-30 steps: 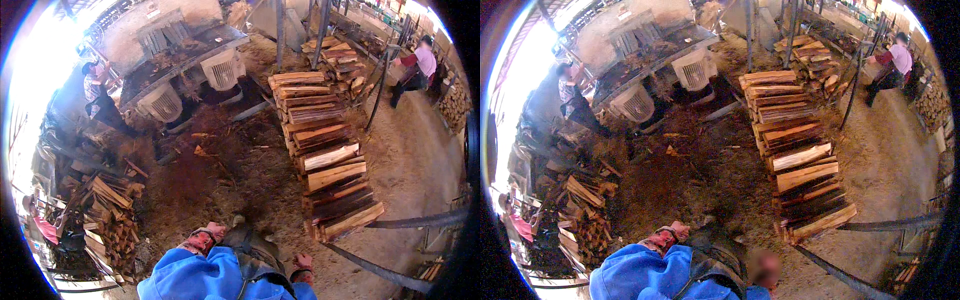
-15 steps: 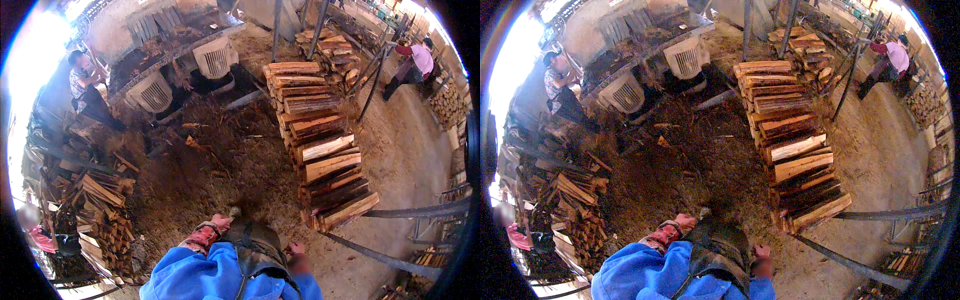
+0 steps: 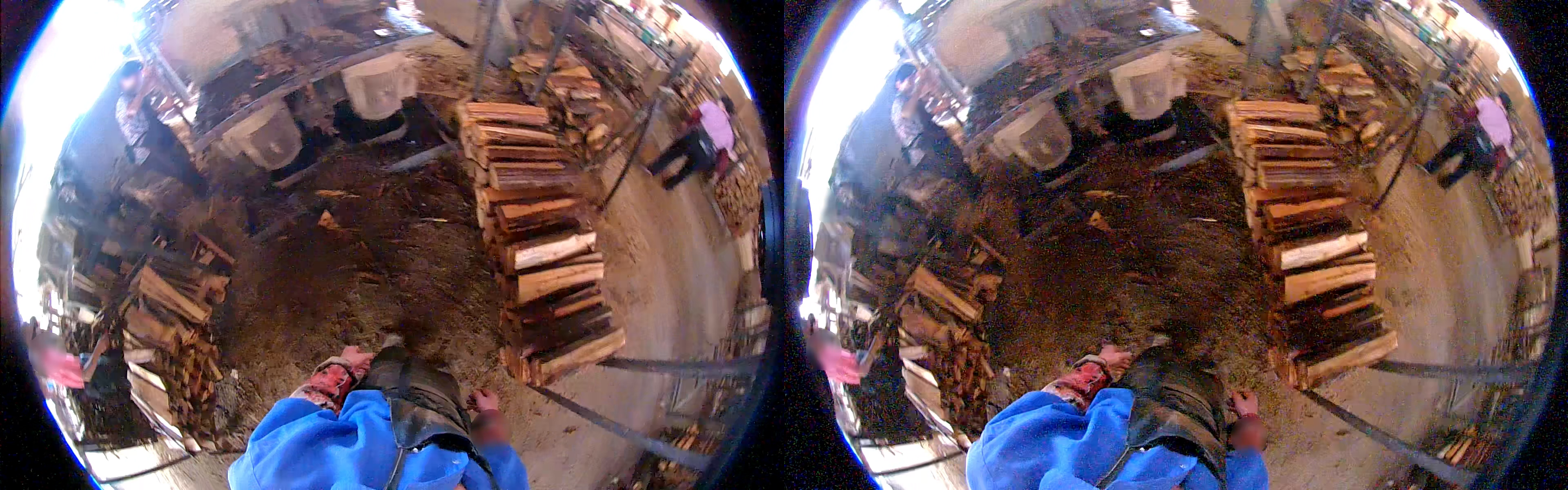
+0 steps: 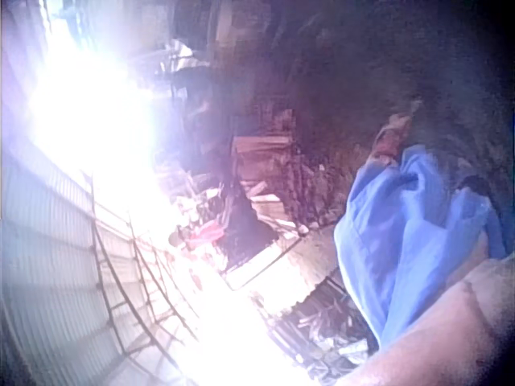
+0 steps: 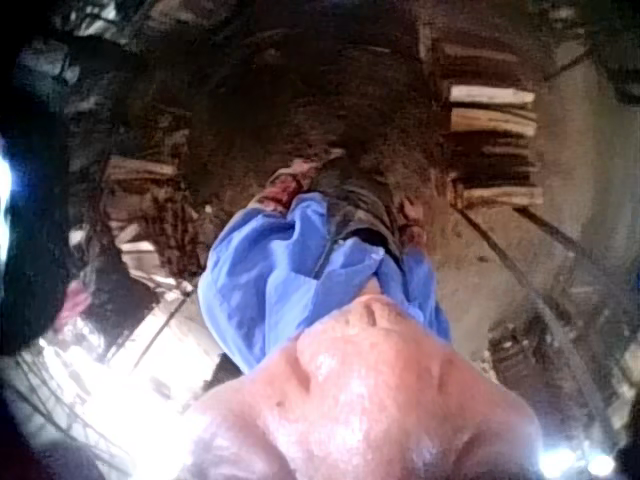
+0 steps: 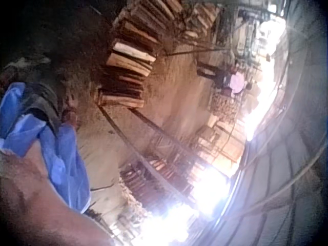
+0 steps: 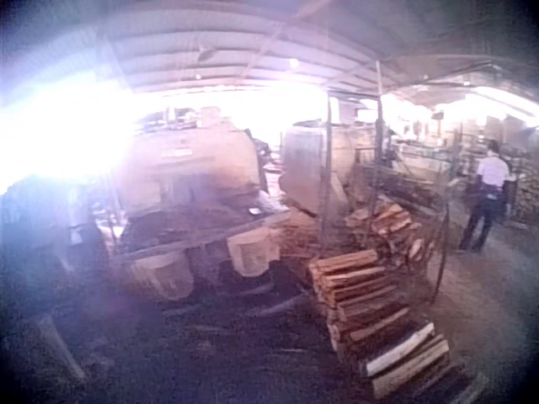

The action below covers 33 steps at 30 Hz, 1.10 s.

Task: The person picks up split logs from a pile and arranges them into a neat stack on a metal rack. They handle the wood by hand, lifting and placing each piece to build a vertical stack.

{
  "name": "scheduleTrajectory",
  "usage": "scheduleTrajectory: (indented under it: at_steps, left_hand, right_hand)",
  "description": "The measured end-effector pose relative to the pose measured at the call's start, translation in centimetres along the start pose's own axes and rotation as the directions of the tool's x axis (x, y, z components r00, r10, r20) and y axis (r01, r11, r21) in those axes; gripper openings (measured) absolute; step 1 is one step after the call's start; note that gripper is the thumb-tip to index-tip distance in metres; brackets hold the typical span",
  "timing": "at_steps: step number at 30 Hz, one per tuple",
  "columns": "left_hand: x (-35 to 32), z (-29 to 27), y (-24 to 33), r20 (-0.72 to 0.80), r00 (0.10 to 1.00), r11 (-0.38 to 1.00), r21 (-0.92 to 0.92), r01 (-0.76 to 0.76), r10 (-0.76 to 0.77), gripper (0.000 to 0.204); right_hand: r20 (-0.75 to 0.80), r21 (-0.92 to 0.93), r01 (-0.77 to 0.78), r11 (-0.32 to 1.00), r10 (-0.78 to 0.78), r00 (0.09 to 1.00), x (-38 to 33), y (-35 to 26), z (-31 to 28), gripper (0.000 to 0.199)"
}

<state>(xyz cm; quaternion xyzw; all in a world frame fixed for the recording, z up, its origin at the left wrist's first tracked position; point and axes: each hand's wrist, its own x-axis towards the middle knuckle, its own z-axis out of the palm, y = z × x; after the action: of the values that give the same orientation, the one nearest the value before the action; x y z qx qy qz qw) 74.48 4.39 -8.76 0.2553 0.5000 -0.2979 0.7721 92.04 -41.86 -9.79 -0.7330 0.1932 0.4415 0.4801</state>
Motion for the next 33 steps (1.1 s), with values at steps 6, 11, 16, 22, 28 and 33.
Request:
scheduleTrajectory:
  at_steps: [6,11,16,22,28,33]
  left_hand:
    - [4.3,-2.0,0.4,0.077,0.997,0.954,0.298,-0.025,0.002,0.036]
    - [5.3,-2.9,-0.2,0.021,0.998,0.975,0.215,-0.056,0.053,0.032]
    - [5.6,-4.8,-2.3,0.014,0.994,0.970,0.215,-0.111,0.111,0.028]
    - [8.1,-6.8,-3.9,-0.049,0.995,0.952,0.300,-0.066,0.084,0.025]
    - [6.6,-6.2,-2.7,-0.108,0.994,0.942,0.337,0.010,0.028,0.026]
    - [1.7,-3.9,-0.6,0.007,0.994,0.963,0.248,-0.109,0.110,0.027]
  right_hand:
    - [-0.086,-0.281,-0.002,0.960,-0.023,0.996,4.5,3.7,-0.9,0.046]
    - [-0.122,-0.284,0.004,0.959,-0.040,0.992,8.6,6.0,-1.7,0.054]
    - [-0.053,-0.221,0.015,0.975,-0.027,0.998,9.0,5.0,-1.9,0.059]
    - [-0.010,-0.238,0.119,0.964,-0.125,0.992,7.9,2.9,-0.2,0.035]
    - [0.124,-0.083,0.101,0.991,-0.090,0.988,5.5,0.1,1.0,0.025]
    - [-0.017,-0.305,0.057,0.951,-0.065,0.998,1.0,-3.7,3.0,0.026]
